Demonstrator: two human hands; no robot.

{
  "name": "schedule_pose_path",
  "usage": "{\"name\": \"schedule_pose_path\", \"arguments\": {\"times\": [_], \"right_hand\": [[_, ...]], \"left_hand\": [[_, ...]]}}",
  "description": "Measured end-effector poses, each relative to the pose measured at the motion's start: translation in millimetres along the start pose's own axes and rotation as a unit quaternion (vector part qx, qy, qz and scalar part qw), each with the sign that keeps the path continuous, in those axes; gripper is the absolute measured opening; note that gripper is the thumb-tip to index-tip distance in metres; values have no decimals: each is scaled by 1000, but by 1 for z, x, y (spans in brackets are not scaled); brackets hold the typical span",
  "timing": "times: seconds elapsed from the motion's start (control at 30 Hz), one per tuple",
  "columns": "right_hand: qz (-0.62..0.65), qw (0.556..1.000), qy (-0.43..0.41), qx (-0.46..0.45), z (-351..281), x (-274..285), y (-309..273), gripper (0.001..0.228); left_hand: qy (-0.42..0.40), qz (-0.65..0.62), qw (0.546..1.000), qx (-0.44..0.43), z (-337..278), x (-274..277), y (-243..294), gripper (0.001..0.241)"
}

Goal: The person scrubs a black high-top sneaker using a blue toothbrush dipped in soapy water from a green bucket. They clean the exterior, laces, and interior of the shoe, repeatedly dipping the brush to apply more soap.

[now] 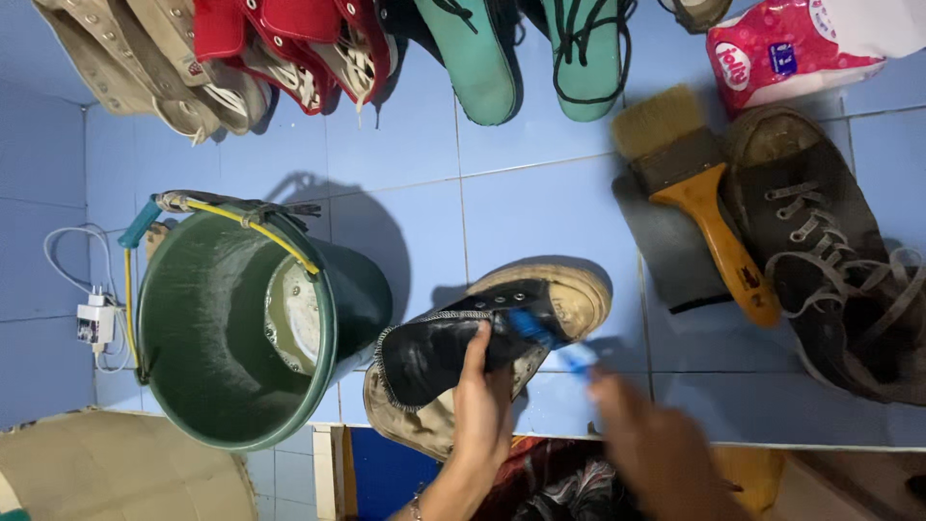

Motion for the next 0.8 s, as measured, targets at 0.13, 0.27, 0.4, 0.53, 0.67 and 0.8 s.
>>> {"name": "schedule_pose_path", "arguments": {"times": [0.13,0.27,0.4,0.53,0.67,0.8], "right_hand": [[102,994,15,20,17,18,-15,26],[62,998,-3,7,16,20,-29,32],[17,993,104,56,34,40,-24,33],[-65,995,77,2,65,81,-16,23],[-118,981,141,60,95,88,-49,14],[-159,979,121,42,105,118,-32,20]], "left_hand": [[9,-56,998,-3,2,-14,1,49],[2,-124,992,-9,3,-26,-2,52],[5,-145,989,-14,13,-24,-5,51],[26,-165,986,-13,4,-28,5,61],[28,-163,986,-3,20,-18,7,49],[11,-178,984,8,22,-14,13,57]]}}
Point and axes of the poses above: each hand's wrist, its own z-axis towards the middle knuckle, its own x-axis out of the back of the hand, y = z × x, the point moved 5 cm from there along z, towards the middle knuckle, and after that the axes turned 9 degrees about -x, right-handed, at the moved point
